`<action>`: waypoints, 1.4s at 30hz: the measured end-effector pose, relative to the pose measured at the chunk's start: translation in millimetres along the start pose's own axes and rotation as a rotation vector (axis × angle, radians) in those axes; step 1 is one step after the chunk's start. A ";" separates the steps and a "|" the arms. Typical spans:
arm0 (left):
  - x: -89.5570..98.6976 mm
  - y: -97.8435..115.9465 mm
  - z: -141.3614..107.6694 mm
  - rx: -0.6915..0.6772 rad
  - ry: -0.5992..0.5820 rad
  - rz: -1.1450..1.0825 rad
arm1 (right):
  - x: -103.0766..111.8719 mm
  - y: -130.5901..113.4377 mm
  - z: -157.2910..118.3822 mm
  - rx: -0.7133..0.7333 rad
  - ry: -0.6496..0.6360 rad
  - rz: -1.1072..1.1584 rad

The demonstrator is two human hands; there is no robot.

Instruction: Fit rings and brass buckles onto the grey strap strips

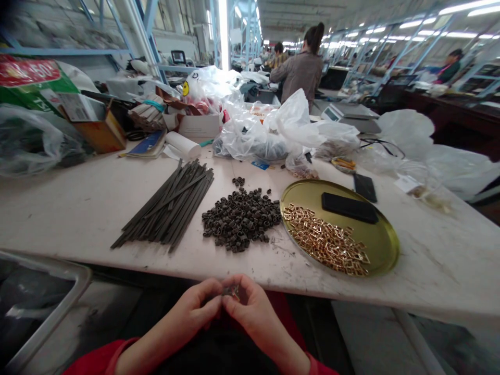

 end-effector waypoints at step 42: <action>14.9 -18.0 -28.5 0.221 -0.161 -0.036 | -7.9 11.4 -16.8 0.071 -0.021 -0.434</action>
Point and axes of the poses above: each hand's wrist, its own z-axis towards the middle knuckle, its own x-axis out of the back of the hand, y = z × x, the point moved 10 cm from there along z, towards the middle knuckle, and after that the axes turned 14 degrees about -z, right-handed, at the moved point
